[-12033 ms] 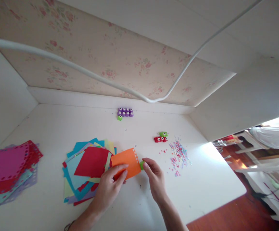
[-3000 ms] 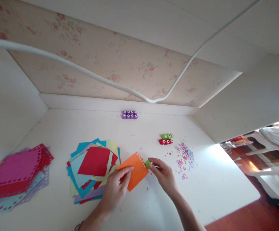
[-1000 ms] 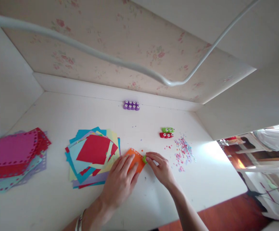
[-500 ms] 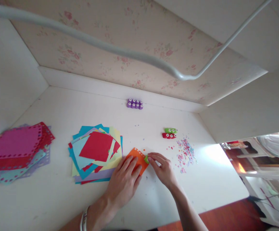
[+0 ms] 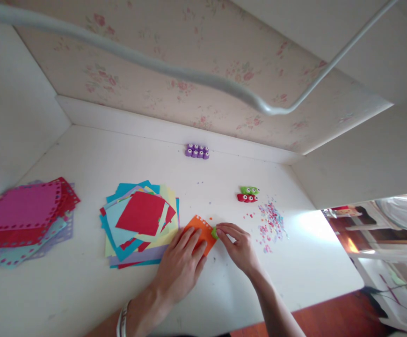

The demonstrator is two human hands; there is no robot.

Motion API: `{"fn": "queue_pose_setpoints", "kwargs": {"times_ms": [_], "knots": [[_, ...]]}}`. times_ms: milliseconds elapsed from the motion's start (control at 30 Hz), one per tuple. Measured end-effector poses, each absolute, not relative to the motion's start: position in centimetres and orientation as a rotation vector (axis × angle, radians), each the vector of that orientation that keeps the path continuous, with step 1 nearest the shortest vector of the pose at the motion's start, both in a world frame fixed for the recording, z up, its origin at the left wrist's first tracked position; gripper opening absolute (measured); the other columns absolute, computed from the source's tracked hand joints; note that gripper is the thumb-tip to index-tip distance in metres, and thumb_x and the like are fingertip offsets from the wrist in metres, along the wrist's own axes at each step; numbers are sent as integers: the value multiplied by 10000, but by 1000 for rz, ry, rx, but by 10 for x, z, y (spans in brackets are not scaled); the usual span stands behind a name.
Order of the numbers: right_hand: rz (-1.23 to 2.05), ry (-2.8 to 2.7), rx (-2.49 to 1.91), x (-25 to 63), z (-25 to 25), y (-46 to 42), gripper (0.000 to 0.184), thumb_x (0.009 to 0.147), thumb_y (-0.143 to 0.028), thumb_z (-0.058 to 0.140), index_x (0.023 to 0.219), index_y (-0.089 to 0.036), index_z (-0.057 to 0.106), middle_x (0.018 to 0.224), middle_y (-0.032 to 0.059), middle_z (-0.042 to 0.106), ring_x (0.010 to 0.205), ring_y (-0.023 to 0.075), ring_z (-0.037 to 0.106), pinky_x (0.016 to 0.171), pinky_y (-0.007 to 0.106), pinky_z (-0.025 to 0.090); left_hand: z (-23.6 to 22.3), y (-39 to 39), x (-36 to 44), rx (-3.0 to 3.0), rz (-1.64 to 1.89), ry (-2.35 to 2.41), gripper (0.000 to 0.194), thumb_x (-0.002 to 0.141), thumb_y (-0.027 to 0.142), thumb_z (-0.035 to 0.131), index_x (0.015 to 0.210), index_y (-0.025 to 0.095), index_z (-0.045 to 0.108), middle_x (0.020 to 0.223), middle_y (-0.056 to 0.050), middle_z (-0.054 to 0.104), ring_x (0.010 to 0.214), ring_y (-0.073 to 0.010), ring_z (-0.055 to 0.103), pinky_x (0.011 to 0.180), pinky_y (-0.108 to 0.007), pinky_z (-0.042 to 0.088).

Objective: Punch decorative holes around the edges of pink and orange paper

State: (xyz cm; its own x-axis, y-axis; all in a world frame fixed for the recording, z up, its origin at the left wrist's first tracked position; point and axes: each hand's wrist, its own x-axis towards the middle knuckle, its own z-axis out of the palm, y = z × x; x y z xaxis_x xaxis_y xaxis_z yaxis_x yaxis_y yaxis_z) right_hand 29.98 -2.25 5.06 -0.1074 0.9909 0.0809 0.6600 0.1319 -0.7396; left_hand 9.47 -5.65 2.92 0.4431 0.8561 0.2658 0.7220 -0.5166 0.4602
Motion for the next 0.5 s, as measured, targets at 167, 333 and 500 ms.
{"fn": "queue_pose_setpoints", "kwargs": {"times_ms": [167,333,500], "knots": [[731,-1842,-1597,300,51,-23,214,940,-352,577,942,-248,764,1013,74,737,947,228,691,873,375,577,29,-57,94,2427,687,1357,313,951,315,527,1226,219,642,1366,-96,593,1298,-284,495,1117,-491,348],[679,-1829,-1586,302,47,-20,220,949,-356,569,969,-236,753,1021,75,738,941,224,689,860,376,576,28,-56,94,2443,680,1356,317,953,329,522,1228,225,641,1370,-91,591,1292,-277,502,1111,-486,354],[477,-1859,-1547,296,46,-9,211,969,-303,545,1005,-236,743,1031,70,733,999,218,659,903,380,540,28,-56,93,2450,667,1357,316,957,337,516,1227,232,641,1369,-83,594,1294,-269,500,1116,-478,346]]}}
